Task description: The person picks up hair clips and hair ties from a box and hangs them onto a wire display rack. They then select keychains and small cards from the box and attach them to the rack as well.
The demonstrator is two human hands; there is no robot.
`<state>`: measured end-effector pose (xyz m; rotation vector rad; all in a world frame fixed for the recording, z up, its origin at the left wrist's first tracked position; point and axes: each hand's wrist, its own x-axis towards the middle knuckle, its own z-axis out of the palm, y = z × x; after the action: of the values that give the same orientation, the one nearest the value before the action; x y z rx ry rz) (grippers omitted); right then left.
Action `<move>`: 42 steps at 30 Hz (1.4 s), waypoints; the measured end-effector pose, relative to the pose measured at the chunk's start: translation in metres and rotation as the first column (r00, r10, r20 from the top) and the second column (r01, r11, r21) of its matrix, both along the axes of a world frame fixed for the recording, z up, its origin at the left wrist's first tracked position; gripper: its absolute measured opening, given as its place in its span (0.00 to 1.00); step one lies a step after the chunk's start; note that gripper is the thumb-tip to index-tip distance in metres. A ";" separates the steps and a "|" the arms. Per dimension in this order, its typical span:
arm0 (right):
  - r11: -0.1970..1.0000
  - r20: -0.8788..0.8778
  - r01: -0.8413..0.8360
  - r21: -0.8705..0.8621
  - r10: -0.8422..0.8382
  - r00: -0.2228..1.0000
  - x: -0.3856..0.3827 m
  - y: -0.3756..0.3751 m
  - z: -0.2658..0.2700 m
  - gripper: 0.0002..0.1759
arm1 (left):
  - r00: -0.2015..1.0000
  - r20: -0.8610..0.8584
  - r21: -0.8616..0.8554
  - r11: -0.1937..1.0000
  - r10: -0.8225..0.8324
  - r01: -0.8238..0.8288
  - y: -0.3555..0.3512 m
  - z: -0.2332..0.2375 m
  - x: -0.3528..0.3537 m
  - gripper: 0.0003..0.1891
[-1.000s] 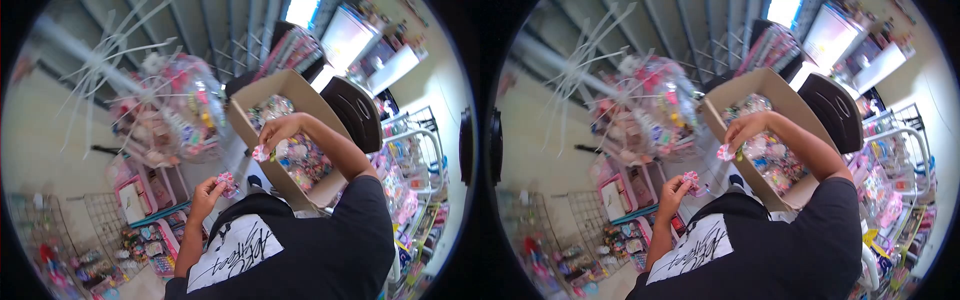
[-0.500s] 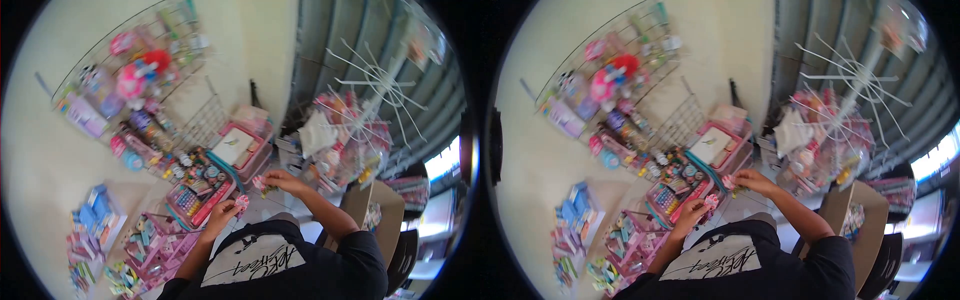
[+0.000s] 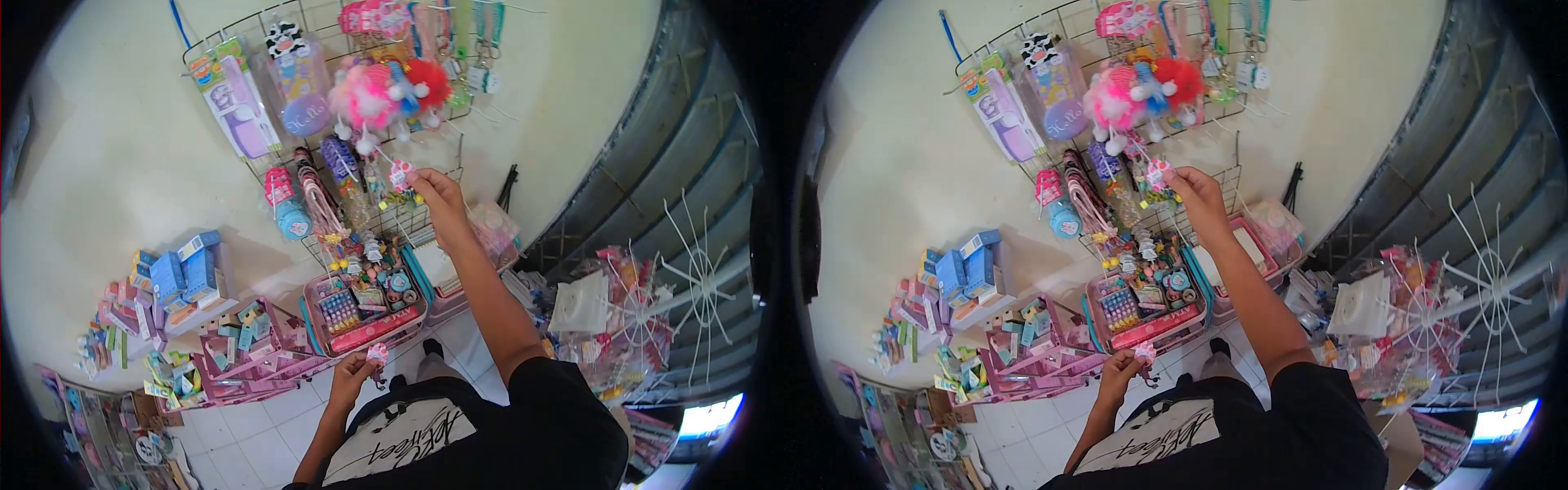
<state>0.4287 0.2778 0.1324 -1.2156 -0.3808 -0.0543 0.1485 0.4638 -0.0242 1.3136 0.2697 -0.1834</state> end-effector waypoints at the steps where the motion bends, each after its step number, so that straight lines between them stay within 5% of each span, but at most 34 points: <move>1: 1.000 -0.013 0.014 -0.014 -0.014 1.000 0.005 0.002 -0.003 0.11 | 1.000 -0.003 -0.001 1.000 0.020 -0.020 -0.001 0.001 0.002 0.06; 17: 0.933 -0.197 -0.177 0.315 0.246 0.949 0.028 0.007 -0.018 0.06 | 0.994 -0.035 -0.075 0.992 0.101 -0.104 -0.027 -0.006 0.057 0.05; 19: 0.990 -0.083 -0.101 0.095 0.109 0.991 0.030 0.013 -0.017 0.07 | 0.993 -0.051 -0.064 0.992 0.102 -0.105 -0.027 -0.007 0.057 0.05; 29: 0.996 0.052 0.055 -0.072 -0.051 0.997 0.080 0.052 -0.030 0.10 | 0.996 -0.048 -0.034 0.997 0.074 -0.076 -0.026 0.014 0.056 0.04; 31: 0.851 0.493 0.494 -0.181 -0.356 0.794 0.061 0.041 -0.034 0.10 | 0.992 0.005 -0.046 0.991 0.127 -0.127 -0.025 0.019 0.057 0.03; 33: 0.867 0.400 0.389 -0.310 -0.252 0.881 0.031 0.020 -0.053 0.12 | 0.984 0.064 -0.053 0.985 0.168 -0.165 -0.021 0.015 0.064 0.03; 35: 0.912 -0.027 -0.075 -0.403 0.070 0.997 -0.007 0.006 -0.081 0.15 | 0.970 0.119 -0.065 0.977 0.212 -0.205 -0.021 0.023 0.074 0.02; 37: 0.862 -0.075 -0.375 -0.341 0.372 0.925 -0.050 0.004 -0.097 0.11 | 0.942 0.139 -0.139 0.948 0.305 -0.287 -0.026 0.047 0.088 0.04; 40: 0.902 -0.228 -0.400 -0.162 0.360 0.905 -0.092 0.010 -0.092 0.09 | 0.912 0.257 -0.156 0.945 0.320 -0.288 -0.034 0.058 0.109 0.04; 42: 0.916 -0.089 -0.308 -0.257 0.295 0.951 -0.091 0.010 -0.085 0.08 | 0.883 0.293 -0.208 0.926 0.367 -0.316 -0.039 0.064 0.119 0.03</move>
<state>0.3381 0.2876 0.0471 -1.4093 -0.5428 0.3021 0.2673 0.4246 0.0401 1.0995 0.1954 0.3104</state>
